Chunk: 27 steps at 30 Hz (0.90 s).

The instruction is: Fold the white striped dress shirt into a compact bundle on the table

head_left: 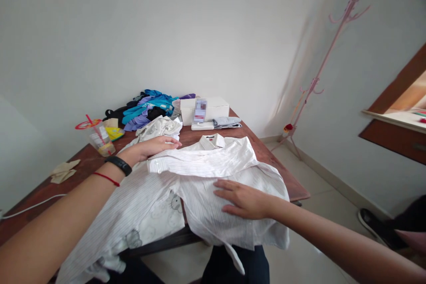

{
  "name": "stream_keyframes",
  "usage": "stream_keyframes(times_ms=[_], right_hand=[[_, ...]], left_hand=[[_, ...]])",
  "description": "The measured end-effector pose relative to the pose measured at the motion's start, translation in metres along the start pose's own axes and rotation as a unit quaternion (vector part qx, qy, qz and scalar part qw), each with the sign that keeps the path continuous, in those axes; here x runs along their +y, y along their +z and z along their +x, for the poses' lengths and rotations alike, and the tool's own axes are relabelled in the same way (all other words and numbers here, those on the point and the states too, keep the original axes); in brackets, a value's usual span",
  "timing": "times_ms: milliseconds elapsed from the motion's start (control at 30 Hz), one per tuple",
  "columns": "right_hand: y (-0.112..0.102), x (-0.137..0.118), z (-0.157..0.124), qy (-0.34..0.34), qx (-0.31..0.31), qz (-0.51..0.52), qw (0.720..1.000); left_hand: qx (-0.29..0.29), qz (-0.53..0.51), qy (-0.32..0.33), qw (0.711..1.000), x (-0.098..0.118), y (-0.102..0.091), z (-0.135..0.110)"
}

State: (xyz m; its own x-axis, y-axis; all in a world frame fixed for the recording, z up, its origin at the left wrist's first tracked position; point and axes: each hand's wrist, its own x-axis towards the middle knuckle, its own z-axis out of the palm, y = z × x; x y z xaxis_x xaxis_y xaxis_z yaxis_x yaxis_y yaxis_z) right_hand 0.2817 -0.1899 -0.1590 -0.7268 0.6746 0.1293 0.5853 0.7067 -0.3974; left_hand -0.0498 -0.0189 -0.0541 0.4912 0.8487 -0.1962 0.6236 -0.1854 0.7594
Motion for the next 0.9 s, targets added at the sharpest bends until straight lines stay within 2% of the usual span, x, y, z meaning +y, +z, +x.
stream_keyframes(times_ms=[100,200,267,367,533,700,800,900], right_hand=[[0.009,0.035,0.006,0.086,0.048,-0.015,0.995],[0.008,0.074,0.005,0.145,0.104,-0.011,0.984],[0.004,0.093,0.001,0.196,0.122,0.003,0.973],[-0.001,0.113,-0.004,0.266,0.150,0.037,0.951],[-0.006,0.129,0.007,0.282,0.195,0.073,0.937],[-0.004,0.134,0.012,0.309,0.154,0.081,0.935],[-0.005,0.130,0.003,0.315,0.110,0.063,0.941],[-0.012,0.114,-0.008,0.321,0.028,0.026,0.946]], left_hand=[[0.008,-0.075,0.008,0.997,0.021,-0.010,-0.008],[0.021,-0.076,0.008,0.997,0.027,-0.021,-0.013],[0.018,-0.043,-0.002,0.999,0.020,-0.026,-0.013],[0.007,0.059,-0.010,0.998,-0.002,-0.026,-0.010],[-0.054,0.215,-0.007,0.975,-0.036,0.000,-0.001],[-0.003,0.323,0.014,0.946,-0.054,0.023,0.007],[-0.004,0.315,0.018,0.949,-0.063,0.021,0.007],[0.004,0.330,0.005,0.944,-0.066,0.015,0.004]])
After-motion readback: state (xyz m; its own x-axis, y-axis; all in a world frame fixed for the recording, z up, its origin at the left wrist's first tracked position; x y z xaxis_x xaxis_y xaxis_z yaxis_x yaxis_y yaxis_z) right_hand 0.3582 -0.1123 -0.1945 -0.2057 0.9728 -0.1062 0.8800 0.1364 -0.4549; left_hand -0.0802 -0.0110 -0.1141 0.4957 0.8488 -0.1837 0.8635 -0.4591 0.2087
